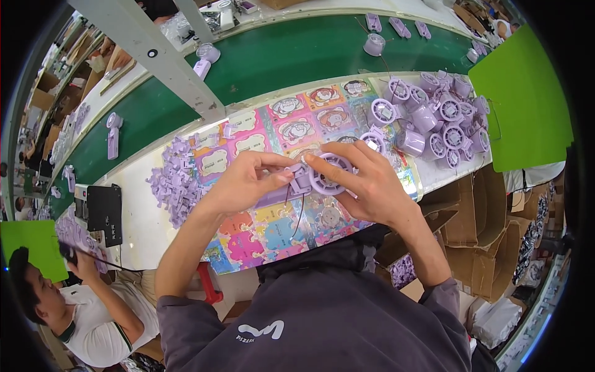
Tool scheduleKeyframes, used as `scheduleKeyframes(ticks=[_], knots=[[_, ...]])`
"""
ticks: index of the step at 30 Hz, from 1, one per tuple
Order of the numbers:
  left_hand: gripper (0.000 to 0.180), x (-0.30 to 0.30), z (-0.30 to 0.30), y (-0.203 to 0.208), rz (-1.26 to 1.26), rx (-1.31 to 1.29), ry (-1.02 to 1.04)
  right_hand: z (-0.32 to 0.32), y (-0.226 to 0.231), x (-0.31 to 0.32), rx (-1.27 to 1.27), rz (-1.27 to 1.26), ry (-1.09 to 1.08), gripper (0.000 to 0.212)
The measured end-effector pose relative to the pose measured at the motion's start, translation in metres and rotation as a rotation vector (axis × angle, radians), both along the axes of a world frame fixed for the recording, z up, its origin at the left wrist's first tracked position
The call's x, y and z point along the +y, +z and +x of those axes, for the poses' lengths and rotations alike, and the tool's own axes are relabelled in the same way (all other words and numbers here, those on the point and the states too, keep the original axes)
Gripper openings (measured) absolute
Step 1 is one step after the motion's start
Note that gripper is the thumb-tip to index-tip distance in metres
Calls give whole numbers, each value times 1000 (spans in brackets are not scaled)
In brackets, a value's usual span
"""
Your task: The person assembles small purple plastic hand fans by hand at an industrial assembly line, combining plastic housings, fan blades, and internal components.
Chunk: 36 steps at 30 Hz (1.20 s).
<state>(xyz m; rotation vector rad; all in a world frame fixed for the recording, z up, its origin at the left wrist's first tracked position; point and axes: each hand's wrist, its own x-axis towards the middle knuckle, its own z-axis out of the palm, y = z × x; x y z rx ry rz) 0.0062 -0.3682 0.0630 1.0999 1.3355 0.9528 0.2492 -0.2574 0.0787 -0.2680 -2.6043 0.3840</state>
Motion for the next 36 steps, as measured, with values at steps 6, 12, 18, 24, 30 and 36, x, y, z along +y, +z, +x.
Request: scheduleKeyframes(ticks=[6, 12, 18, 24, 30, 36], knots=[[30, -2, 1, 17, -49, -14, -35, 1, 8, 3, 39, -108, 47, 78], [29, -9, 13, 27, 26, 40, -11, 3, 15, 10, 7, -137, 111, 76], [33, -13, 16, 20, 50, 97, -29, 4, 21, 8, -14, -46, 118, 76], [39, -15, 22, 7, 174, 117, -43, 2, 22, 0, 46, 47, 49, 74], [41, -18, 33, 1, 292, 271, 41, 2, 30, -13, 61, 244, 8, 62], [39, -13, 36, -5, 255, 307, 103, -3, 26, 0, 3, 223, 55, 62]])
